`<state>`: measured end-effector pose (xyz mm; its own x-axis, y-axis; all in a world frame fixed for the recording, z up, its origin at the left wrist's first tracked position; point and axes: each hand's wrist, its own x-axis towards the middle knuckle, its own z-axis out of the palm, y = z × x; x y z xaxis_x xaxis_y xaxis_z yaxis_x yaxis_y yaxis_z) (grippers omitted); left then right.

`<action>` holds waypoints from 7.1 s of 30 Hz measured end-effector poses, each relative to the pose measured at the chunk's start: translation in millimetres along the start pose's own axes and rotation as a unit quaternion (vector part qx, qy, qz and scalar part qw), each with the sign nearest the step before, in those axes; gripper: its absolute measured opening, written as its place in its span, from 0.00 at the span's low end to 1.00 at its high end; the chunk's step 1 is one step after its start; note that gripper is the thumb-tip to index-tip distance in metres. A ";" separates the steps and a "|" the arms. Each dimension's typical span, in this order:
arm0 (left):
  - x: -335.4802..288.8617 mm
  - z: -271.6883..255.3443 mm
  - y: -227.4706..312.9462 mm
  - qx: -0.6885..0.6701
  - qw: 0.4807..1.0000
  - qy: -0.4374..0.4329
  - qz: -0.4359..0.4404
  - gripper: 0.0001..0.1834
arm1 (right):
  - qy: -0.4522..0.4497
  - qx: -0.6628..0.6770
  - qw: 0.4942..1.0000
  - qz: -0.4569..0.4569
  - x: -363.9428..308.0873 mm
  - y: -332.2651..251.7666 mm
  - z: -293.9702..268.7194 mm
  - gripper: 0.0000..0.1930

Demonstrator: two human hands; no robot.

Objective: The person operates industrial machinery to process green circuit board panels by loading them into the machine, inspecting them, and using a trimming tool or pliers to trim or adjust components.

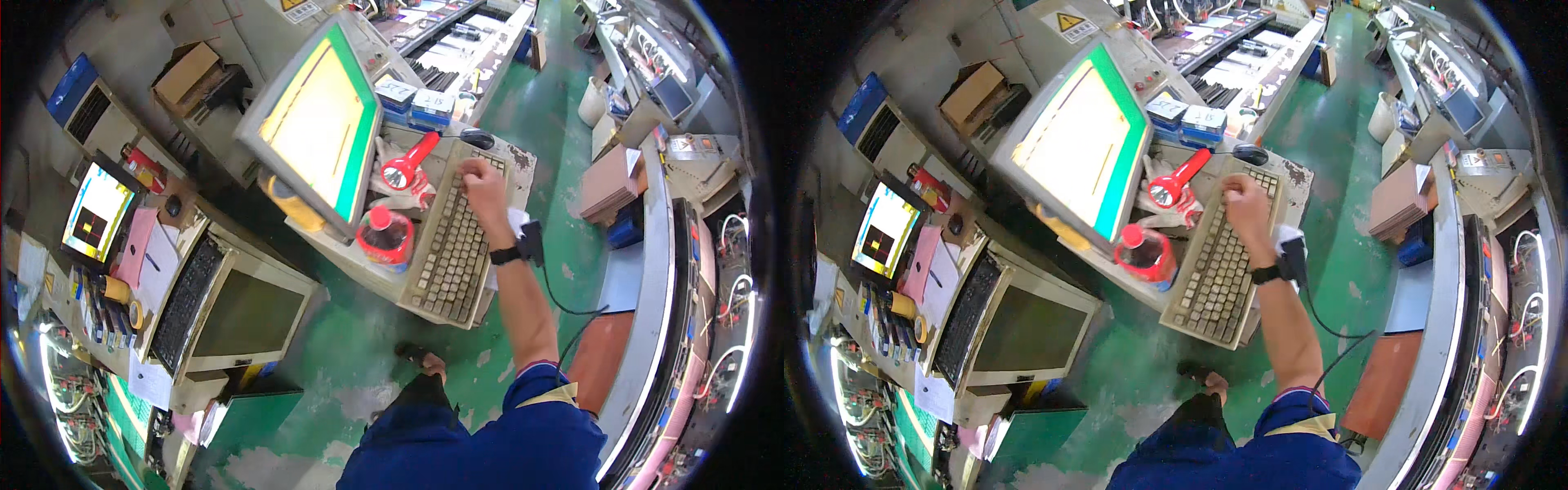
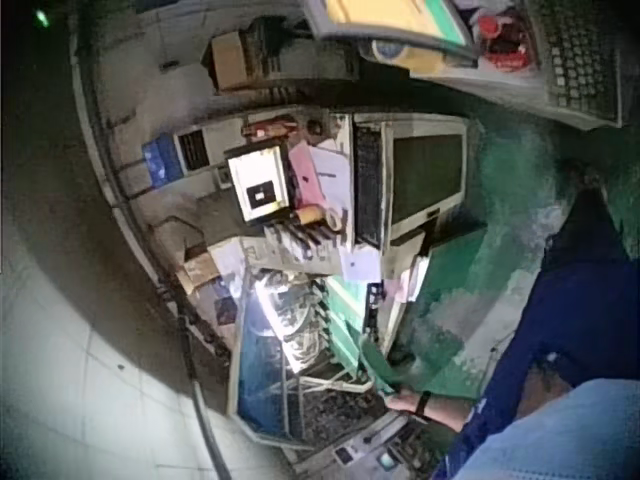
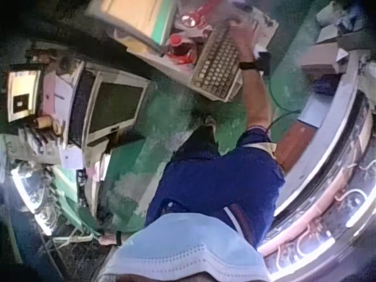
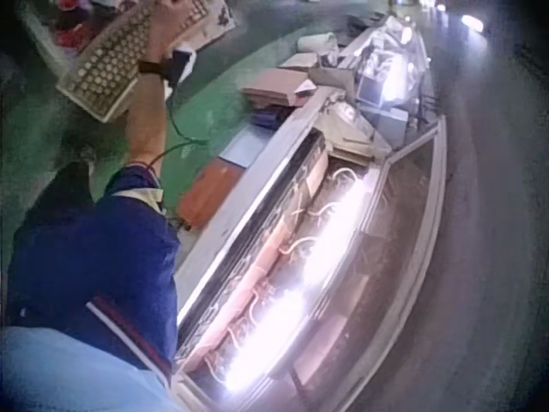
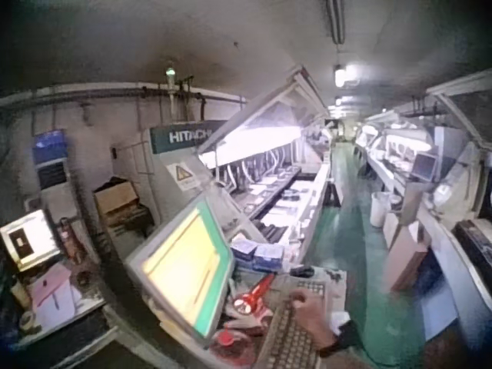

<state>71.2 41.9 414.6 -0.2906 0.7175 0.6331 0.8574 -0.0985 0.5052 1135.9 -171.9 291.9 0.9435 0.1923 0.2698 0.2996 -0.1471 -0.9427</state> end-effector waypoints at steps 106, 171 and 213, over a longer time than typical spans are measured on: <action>-133.4 -73.6 129.8 -0.480 0.779 0.134 -0.380 0.15 | -0.791 0.292 0.448 -0.298 -696.7 -397.3 227.8 0.20; -203.5 -92.3 165.4 -0.302 0.722 0.302 -0.545 0.12 | -0.953 0.261 0.107 -0.110 -721.8 -374.9 249.4 0.20; -397.7 -74.6 -122.8 -0.372 0.558 0.045 -0.740 0.19 | -0.858 0.224 0.394 0.242 -634.2 -317.9 219.1 0.17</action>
<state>49.8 -282.8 144.5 -0.4955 0.3584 -0.7912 -0.7549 0.2729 0.5964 411.2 -34.4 377.4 -0.7249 0.6763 -0.1310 -0.2746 -0.4581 -0.8454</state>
